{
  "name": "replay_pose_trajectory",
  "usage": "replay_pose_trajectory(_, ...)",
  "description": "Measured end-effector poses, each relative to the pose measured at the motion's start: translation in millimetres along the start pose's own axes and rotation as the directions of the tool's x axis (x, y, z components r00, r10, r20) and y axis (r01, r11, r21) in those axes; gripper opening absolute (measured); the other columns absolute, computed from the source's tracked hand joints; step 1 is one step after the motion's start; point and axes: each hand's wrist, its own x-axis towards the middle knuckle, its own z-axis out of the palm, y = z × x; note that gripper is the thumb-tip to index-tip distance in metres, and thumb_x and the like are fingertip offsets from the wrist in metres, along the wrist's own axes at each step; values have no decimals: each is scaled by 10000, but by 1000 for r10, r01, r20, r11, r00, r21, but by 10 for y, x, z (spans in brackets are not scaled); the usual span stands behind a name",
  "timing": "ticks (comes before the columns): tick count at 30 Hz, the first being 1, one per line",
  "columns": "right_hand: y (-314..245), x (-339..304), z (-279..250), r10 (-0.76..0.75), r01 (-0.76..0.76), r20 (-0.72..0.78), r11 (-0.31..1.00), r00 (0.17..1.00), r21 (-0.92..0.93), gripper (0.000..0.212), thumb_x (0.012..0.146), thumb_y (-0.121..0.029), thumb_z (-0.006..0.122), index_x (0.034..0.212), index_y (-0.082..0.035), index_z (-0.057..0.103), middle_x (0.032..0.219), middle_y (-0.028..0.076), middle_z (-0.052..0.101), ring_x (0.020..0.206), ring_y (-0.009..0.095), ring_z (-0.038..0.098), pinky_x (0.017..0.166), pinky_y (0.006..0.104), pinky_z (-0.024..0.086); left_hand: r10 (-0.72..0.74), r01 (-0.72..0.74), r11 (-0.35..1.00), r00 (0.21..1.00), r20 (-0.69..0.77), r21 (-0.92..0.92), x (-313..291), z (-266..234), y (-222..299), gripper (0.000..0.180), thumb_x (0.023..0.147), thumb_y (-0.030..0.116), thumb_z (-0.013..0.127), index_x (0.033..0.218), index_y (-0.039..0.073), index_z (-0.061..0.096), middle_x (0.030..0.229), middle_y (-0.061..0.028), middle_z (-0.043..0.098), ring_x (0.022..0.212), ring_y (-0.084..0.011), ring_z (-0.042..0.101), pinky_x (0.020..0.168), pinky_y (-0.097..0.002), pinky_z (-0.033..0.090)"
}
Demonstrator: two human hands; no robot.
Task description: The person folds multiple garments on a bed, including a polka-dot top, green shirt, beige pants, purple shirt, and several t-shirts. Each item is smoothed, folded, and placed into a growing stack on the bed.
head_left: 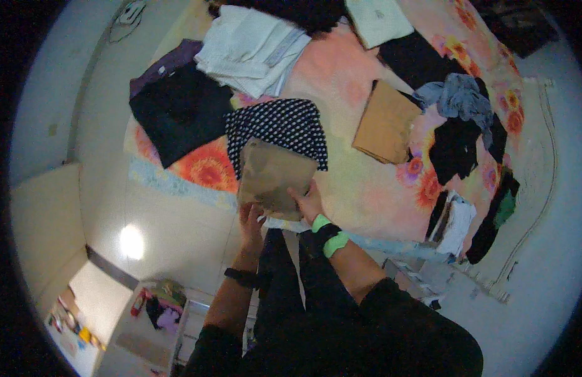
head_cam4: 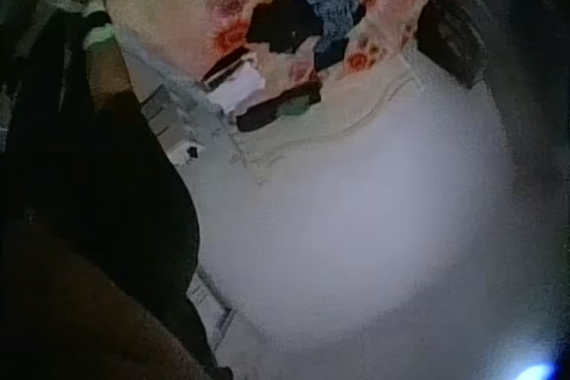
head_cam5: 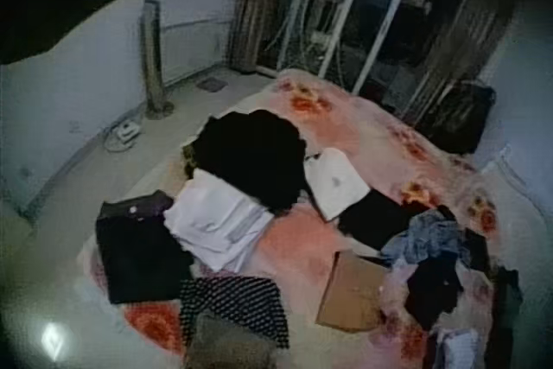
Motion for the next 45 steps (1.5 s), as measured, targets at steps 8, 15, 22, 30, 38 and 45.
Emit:
replay_pose_trajectory(8, -522, -720, 237, -459, 523, 276, 819, 844, -235, 530, 865, -205, 655, 1343, -40, 498, 1205, 215, 626, 1130, 379, 593, 969, 482, 455, -585, 617, 758, 786, 199, -212, -47, 25, 608, 690, 980, 647, 370, 1535, 247, 281, 1446, -112, 459, 1283, -352, 489, 1060, -589, 392)
replay_pose_trajectory(15, -1153, -1720, 314, -398, 861, 765, 184, 507, -475, 550, 874, -239, 622, 1404, -152, 502, 1051, 80, 618, 1030, 270, 614, 1130, 565, 257, -143, 306, 928, 818, 558, -212, -636, 208, 1245, 675, 985, 544, 434, 1531, 175, 288, 1491, -118, 410, 1332, -329, 443, 1097, -528, 368)
replay_pose_trajectory(22, -2241, -1771, -874, -676, 808, 451, 424, 583, -409, 545, 765, -226, 780, 1260, -115, 579, 1148, 125, 602, 1082, 317, 567, 956, 459, 450, -161, 418, 898, 605, 780, -139, -680, 799, 1863, 664, 987, 450, 481, 1538, 142, 273, 1522, -118, 375, 1361, -309, 417, 1122, -491, 347)
replay_pose_trajectory(30, -2492, -847, -1581, -299, 497, 643, 855, 705, -148, 563, 828, -233, 778, 1284, 11, 554, 1318, 155, 594, 1148, 263, 569, 987, 383, 457, -470, 549, 807, 376, 798, 217, -767, 1603, 1742, 666, 990, 343, 535, 1545, 104, 256, 1558, -117, 335, 1393, -285, 387, 1152, -449, 322)
replay_pose_trajectory(38, -1131, -640, -2300, -94, 103, 465, 995, 880, 6, 303, 902, -169, 666, 1158, -10, 633, 911, 79, 674, 779, 168, 595, 721, 330, 492, -357, 298, 915, 286, 889, 271, -599, 2025, 1204, 793, 988, 637, 363, 1528, 59, 302, 1567, -135, 341, 1440, -306, 323, 1193, -447, 260)
replay_pose_trajectory(45, -479, 70, -3051, -291, 311, -132, 936, 948, 163, 389, 942, -172, 612, 1288, 1, 564, 1206, 136, 650, 1057, 264, 626, 912, 384, 499, -539, 383, 837, 450, 712, 391, -78, 2876, 1045, 736, 975, 469, 576, 1515, 47, 310, 1546, -133, 370, 1408, -270, 385, 1132, -437, 361)
